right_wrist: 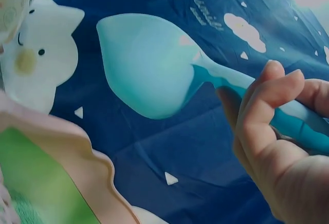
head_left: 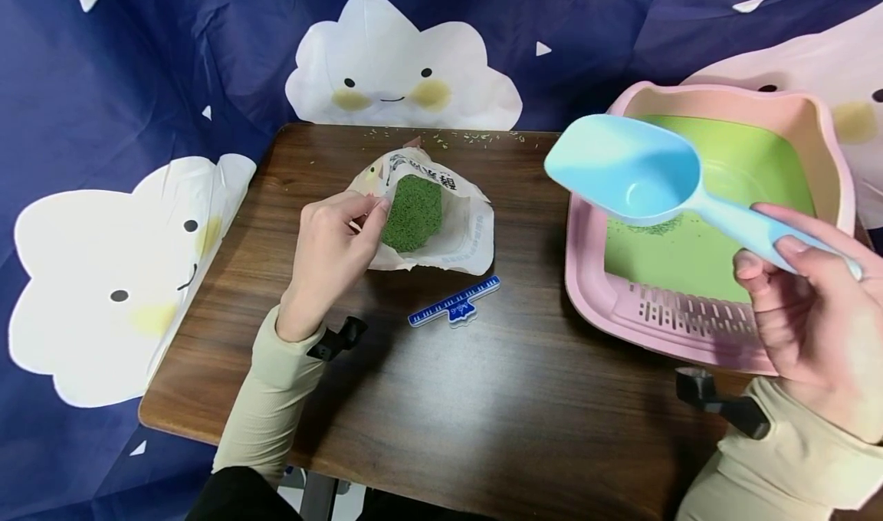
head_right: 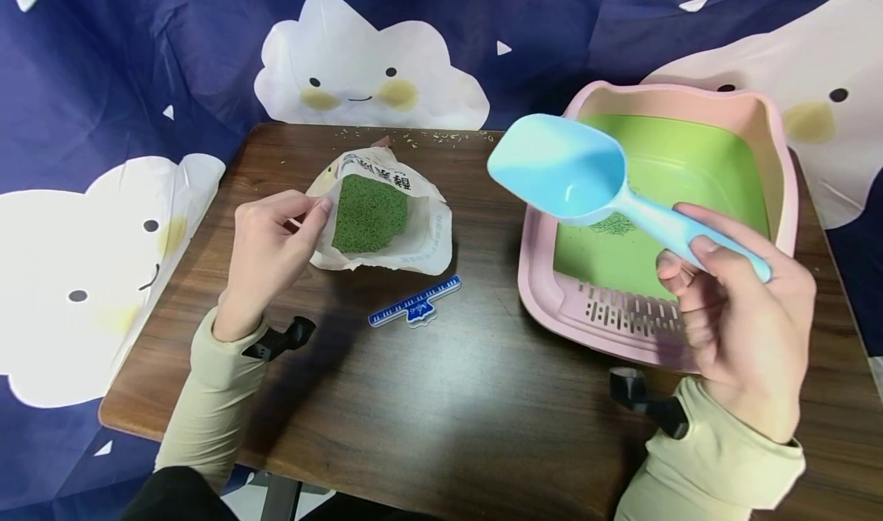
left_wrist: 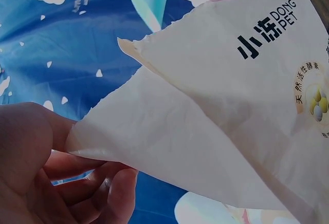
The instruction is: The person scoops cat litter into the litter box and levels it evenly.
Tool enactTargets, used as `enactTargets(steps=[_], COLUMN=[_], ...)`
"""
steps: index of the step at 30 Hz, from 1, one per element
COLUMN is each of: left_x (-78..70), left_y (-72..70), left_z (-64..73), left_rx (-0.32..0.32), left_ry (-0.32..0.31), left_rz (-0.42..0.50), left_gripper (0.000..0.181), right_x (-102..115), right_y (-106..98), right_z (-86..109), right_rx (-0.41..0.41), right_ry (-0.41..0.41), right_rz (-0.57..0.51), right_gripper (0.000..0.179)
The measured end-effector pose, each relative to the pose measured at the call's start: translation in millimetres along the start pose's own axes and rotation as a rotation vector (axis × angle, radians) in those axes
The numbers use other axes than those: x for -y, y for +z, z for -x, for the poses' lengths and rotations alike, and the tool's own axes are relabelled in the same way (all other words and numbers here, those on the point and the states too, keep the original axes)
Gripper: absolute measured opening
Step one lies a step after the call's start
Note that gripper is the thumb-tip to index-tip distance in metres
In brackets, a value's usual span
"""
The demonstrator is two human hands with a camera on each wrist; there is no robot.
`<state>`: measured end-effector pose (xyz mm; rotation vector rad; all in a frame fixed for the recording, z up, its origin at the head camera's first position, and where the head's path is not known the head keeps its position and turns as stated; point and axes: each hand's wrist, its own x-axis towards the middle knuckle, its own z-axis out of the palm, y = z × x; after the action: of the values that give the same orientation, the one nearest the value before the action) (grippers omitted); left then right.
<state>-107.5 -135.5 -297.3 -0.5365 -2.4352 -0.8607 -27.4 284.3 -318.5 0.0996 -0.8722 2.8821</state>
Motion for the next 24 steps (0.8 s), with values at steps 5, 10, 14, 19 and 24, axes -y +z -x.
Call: enactTargets(steps=[5, 10, 14, 19, 24], left_x=[-0.3, -0.3, -0.3, -0.2, -0.3], left_y=[0.2, 0.2, 0.7, 0.8, 0.6], left_z=[-1.1, -1.4, -1.5, -1.4, -1.3], left_rx=[0.000, 0.002, 0.002, 0.000, 0.000], left_ry=[0.008, 0.006, 0.010, 0.012, 0.014], left_rz=[0.003, 0.004, 0.009, 0.009, 0.004], left_gripper=[0.034, 0.028, 0.027, 0.027, 0.033], right_x=[-5.7, -19.4, -28.1, -38.5, -51.4], right_y=[7.3, 22.8, 28.5, 30.1, 36.6], right_z=[3.3, 4.2, 3.7, -2.1, -7.3], right_rx=[0.035, 0.084, 0.137, 0.205, 0.234], right_ry=[0.060, 0.089, 0.126, 0.247, 0.280], right_rz=[0.099, 0.195, 0.282, 0.214, 0.228], right_gripper=[0.041, 0.038, 0.038, 0.042, 0.040])
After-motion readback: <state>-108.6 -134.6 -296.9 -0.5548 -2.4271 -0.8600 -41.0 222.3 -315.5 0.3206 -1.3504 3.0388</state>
